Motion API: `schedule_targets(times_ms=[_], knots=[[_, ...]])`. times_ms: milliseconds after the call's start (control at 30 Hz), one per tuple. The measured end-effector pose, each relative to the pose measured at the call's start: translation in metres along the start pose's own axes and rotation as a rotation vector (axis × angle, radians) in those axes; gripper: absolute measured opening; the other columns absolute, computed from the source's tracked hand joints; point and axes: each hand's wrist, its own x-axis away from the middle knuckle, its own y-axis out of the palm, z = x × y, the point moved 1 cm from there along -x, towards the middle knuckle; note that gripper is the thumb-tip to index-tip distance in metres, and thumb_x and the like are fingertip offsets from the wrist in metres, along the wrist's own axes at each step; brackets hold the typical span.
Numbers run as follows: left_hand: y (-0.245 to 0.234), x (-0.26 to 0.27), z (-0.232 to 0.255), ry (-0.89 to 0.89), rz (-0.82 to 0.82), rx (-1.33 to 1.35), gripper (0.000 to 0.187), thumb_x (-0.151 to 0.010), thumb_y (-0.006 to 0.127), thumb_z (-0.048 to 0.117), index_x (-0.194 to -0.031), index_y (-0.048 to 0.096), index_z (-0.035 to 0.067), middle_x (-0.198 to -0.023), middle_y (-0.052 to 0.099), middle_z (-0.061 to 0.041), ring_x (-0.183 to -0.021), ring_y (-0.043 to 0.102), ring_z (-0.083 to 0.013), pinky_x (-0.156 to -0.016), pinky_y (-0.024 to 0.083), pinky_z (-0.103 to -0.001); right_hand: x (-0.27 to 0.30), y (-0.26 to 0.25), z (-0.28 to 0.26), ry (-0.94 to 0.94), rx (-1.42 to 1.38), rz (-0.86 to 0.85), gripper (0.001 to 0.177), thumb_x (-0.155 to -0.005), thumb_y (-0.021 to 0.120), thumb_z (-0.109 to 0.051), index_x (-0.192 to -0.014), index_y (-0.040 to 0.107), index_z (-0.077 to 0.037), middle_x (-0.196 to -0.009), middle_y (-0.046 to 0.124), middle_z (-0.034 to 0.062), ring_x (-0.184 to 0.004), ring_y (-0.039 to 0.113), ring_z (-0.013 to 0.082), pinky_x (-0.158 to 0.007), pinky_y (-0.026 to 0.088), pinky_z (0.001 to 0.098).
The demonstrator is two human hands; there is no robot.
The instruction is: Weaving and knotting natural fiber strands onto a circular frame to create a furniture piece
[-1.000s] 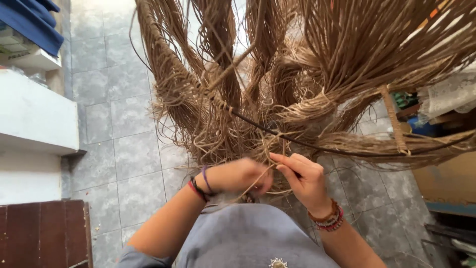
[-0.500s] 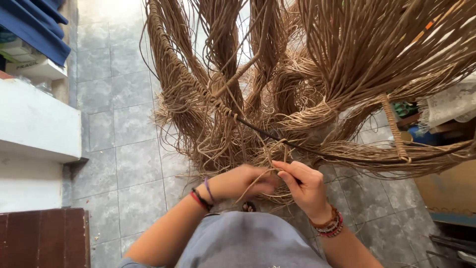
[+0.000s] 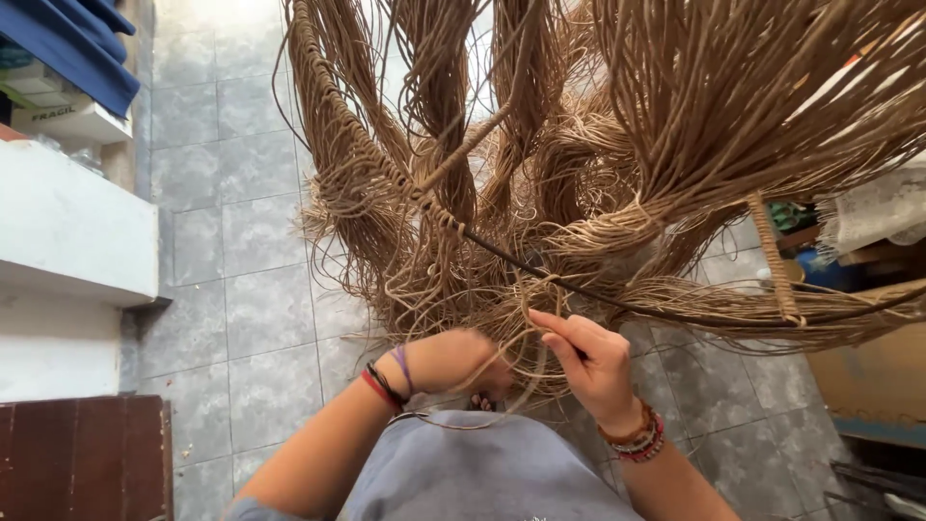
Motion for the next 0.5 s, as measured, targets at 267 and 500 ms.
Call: schedule_targets(times_ms=[267,500], knots=[[-0.028,0.012,0.025,-0.018,0.143,0.144,0.032,-0.099,0.061,0.038,-0.105,0.058,0.006,-0.091,0.070,-0.024,-0.093,0.069,-0.0485,-0.077,0.055,-0.060,-0.009,0.013,-0.006,0.051,0.006,0.044,0.021,-0.094,0.070,-0.019,-0.104,0.081,-0.003,-0.071,0.075,0.0128,-0.058,0.071,0.0332,-0.053,0.056,0.0349],[-0.051,0.045,0.038,0.117,0.556,-0.037,0.075,-0.100,0.040,0.062,-0.151,0.039,0.007,-0.146,0.056,-0.016,-0.127,0.056,-0.0331,-0.107,0.040,-0.046,-0.010,0.026,-0.008,0.060,0.100,-0.011,0.029,-0.096,0.064,-0.031,-0.093,0.076,-0.005,-0.070,0.072,0.0033,-0.054,0.064,0.0129,-0.052,0.051,0.0266]])
